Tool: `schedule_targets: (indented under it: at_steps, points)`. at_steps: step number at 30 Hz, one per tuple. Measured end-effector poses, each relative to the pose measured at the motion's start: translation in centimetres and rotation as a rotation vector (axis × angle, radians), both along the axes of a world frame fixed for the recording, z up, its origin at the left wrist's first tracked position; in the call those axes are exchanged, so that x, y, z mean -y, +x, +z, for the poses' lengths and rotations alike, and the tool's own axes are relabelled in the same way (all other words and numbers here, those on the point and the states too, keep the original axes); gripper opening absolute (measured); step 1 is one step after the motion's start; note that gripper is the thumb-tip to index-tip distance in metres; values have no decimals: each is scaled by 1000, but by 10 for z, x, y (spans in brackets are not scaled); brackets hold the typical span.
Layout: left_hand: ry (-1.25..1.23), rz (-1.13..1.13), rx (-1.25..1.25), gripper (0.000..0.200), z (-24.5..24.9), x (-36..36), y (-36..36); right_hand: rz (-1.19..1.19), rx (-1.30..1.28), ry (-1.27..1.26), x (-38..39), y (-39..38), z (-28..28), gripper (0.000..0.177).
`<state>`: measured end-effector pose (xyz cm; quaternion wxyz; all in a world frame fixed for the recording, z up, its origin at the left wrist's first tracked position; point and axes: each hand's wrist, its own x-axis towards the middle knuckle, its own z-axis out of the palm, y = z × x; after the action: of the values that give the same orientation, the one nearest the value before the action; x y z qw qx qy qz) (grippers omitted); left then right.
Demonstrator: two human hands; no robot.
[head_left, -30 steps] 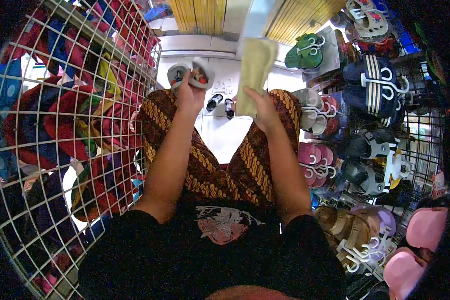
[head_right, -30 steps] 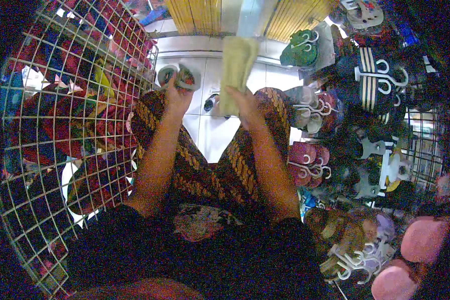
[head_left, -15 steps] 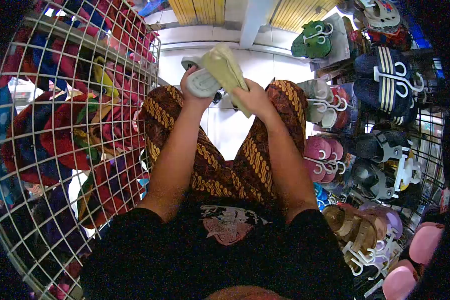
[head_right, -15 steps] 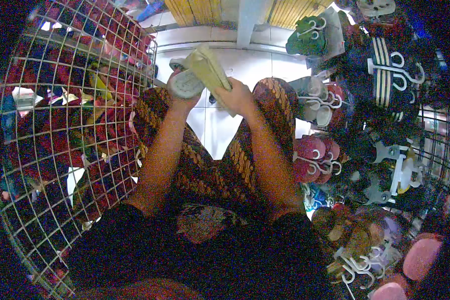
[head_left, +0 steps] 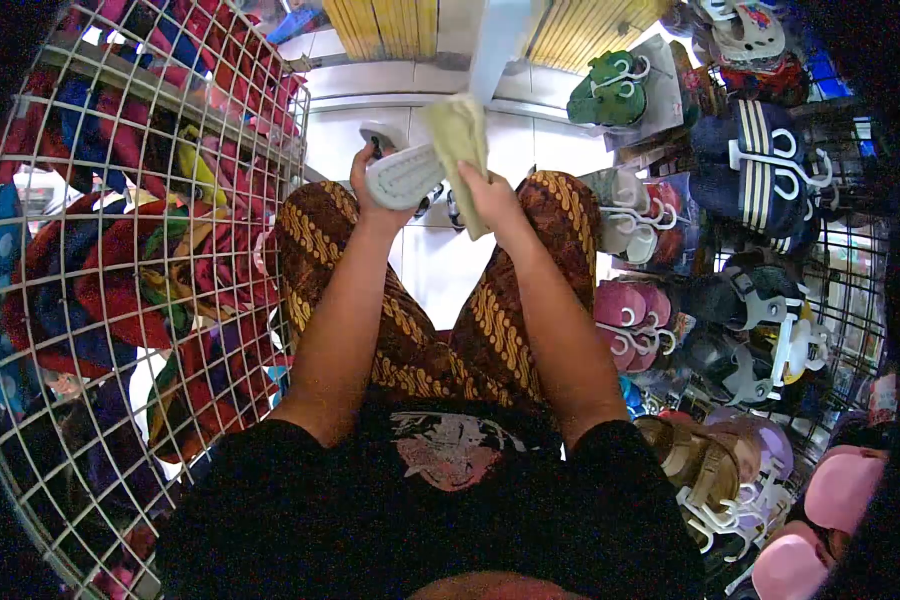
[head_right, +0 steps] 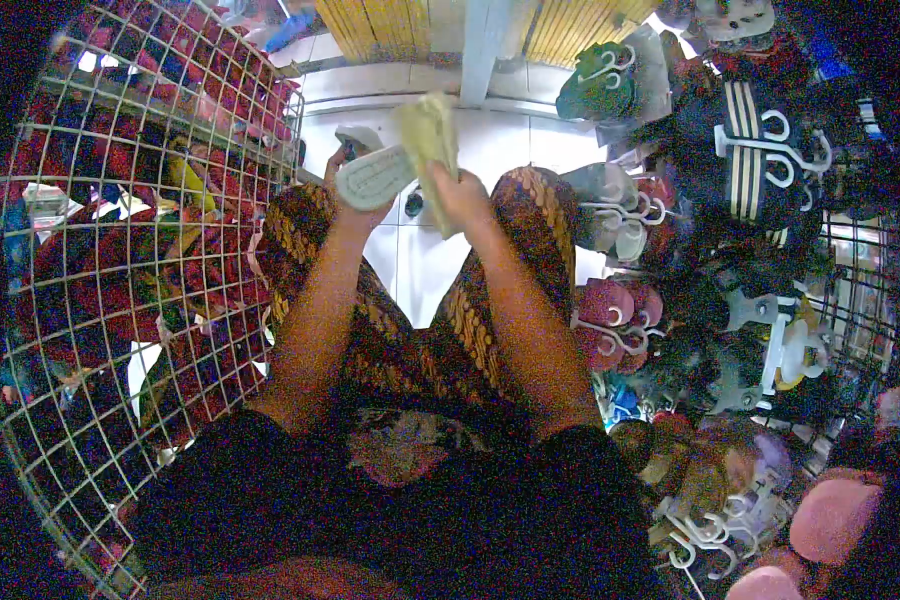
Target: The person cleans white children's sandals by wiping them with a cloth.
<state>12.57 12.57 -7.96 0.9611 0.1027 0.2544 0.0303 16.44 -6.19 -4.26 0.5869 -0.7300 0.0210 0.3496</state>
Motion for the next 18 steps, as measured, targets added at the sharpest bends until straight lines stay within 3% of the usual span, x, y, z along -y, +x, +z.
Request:
schedule_targets:
  at_steps: [2, 4, 7, 9, 12, 13, 17, 18]
  points:
    - [45, -14, 54, 43, 11, 3, -1, 200, -175, 162, -2, -10, 27, 44]
    - [151, -83, 158, 36, 33, 8, -4, 333, -172, 127, -8, -20, 24, 42]
    - [8, 11, -62, 51, 32, 7, -8, 74, -140, 114, -7, -14, 18, 43]
    - [-22, 21, -67, 54, 37, 4, -8, -133, -164, 115, -8, -9, 23, 44]
    - [-3, -28, 41, 44, 54, 11, -12, 290, -178, 160, -10, -23, 32, 47]
    - [16, -32, 119, 46, 37, 7, -9, 310, -172, 174, -11, -26, 25, 47]
    - [-104, 62, -20, 60, 3, 0, -7, -105, -109, 133, -9, -14, 22, 46]
    - [-114, 45, -2, 60, 5, 2, -7, 6, -157, 141, -10, -15, 18, 47]
